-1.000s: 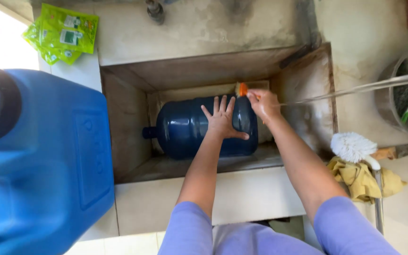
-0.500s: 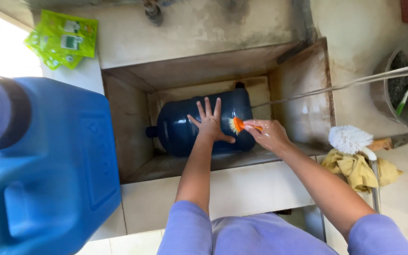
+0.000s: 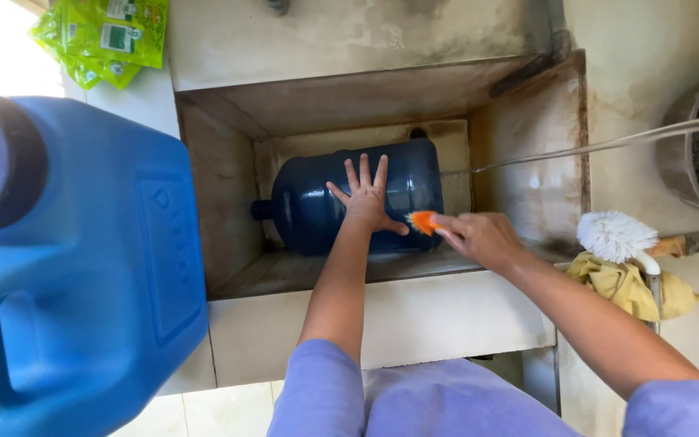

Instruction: Scrubbing and rinsing a large blue plastic water container in a sink using a brush.

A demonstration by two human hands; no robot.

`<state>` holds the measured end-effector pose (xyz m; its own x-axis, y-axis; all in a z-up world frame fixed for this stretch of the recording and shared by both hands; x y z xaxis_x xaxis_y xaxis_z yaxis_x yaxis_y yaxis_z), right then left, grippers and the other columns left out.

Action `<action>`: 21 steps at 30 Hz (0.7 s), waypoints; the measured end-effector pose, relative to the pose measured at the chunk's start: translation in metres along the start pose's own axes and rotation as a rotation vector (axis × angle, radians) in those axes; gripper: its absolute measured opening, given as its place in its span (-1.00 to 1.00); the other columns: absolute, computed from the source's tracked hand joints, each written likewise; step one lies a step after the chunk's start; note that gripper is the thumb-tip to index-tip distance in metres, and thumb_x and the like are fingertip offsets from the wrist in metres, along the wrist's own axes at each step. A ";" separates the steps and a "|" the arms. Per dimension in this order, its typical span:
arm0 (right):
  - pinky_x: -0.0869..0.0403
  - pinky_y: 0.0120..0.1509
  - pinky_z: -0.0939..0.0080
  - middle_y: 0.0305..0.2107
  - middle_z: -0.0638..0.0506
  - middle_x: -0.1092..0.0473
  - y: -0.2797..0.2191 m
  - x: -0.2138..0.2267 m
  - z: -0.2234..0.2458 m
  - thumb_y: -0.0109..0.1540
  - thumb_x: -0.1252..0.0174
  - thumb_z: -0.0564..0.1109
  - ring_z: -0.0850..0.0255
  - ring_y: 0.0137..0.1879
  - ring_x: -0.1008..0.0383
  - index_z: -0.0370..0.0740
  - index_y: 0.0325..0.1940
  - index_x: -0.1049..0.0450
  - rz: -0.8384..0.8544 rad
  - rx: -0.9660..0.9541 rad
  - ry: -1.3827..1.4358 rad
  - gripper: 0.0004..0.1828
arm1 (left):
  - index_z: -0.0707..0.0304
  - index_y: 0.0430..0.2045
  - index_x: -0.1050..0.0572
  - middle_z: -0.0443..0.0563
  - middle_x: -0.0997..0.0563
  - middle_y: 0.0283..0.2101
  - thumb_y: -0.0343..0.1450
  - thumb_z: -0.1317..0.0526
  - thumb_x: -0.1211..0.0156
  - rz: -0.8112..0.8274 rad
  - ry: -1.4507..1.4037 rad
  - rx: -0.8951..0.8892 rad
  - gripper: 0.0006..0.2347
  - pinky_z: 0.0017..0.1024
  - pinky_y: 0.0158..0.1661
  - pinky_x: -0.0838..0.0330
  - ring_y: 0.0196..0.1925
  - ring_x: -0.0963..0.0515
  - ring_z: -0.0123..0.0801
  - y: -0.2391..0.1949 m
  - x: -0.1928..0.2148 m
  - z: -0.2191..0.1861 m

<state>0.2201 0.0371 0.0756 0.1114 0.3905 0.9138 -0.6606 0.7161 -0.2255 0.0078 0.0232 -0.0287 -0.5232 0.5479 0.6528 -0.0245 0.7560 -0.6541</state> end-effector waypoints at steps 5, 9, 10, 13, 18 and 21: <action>-0.58 -0.27 0.06 -0.33 -0.02 -0.61 0.039 0.000 -0.026 0.33 -0.17 0.13 0.06 -0.37 -0.63 0.16 0.19 -0.59 -0.030 -0.047 0.020 -0.64 | -0.25 0.50 0.41 0.18 0.48 0.59 -0.24 -0.28 -0.70 0.015 -0.001 0.010 0.48 0.65 0.22 0.60 0.55 0.64 0.25 0.001 0.002 0.001; -0.58 -0.08 0.04 -0.17 -0.08 -0.59 0.057 0.009 -0.043 0.36 -0.22 0.09 -0.03 -0.18 -0.63 0.03 0.10 -0.64 -0.341 -0.081 0.161 -0.71 | -0.23 0.50 0.41 0.18 0.47 0.59 -0.23 -0.28 -0.70 0.030 0.001 -0.009 0.48 0.67 0.22 0.58 0.55 0.62 0.25 -0.004 0.000 -0.002; -0.59 -0.05 0.06 -0.11 -0.08 -0.58 0.054 0.014 -0.044 0.36 -0.22 0.08 -0.03 -0.13 -0.63 0.00 0.09 -0.63 -0.368 -0.115 0.254 -0.73 | -0.23 0.51 0.42 0.18 0.47 0.59 -0.24 -0.28 -0.69 0.032 0.006 -0.014 0.48 0.67 0.22 0.57 0.55 0.62 0.25 -0.004 0.000 -0.003; -0.57 -0.08 0.04 -0.19 -0.11 -0.56 0.008 0.012 -0.024 0.28 -0.24 0.05 -0.08 -0.20 -0.61 0.09 0.14 -0.65 -0.154 -0.257 0.258 -0.65 | -0.23 0.50 0.42 0.19 0.48 0.59 -0.24 -0.28 -0.70 0.026 0.013 -0.002 0.48 0.67 0.22 0.56 0.55 0.62 0.27 -0.002 0.005 -0.001; -0.57 -0.06 0.07 -0.15 -0.05 -0.60 0.028 -0.003 -0.040 0.29 -0.24 0.07 -0.03 -0.15 -0.63 0.06 0.06 -0.65 -0.206 -0.209 0.235 -0.71 | -0.25 0.50 0.41 0.19 0.47 0.59 -0.24 -0.28 -0.70 0.028 0.012 0.000 0.48 0.67 0.22 0.55 0.55 0.62 0.28 0.001 0.007 -0.005; -0.57 0.00 0.14 -0.10 -0.05 -0.59 0.061 -0.013 -0.052 0.33 -0.22 0.07 0.06 -0.08 -0.66 0.00 0.07 -0.63 -0.292 -0.270 0.431 -0.71 | -0.24 0.50 0.41 0.20 0.47 0.59 -0.24 -0.28 -0.70 0.034 0.014 0.009 0.48 0.67 0.22 0.56 0.55 0.62 0.29 0.000 0.002 -0.001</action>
<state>0.2166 0.1057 0.0320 0.5898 0.3147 0.7437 -0.3507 0.9294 -0.1152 0.0071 0.0247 -0.0271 -0.5119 0.5780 0.6355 -0.0144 0.7339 -0.6791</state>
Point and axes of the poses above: each hand's wrist, its own y-axis towards the middle knuckle, its own x-axis out of the back of the hand, z = x × y, the point moved 4 cm from there along y, towards the middle knuckle
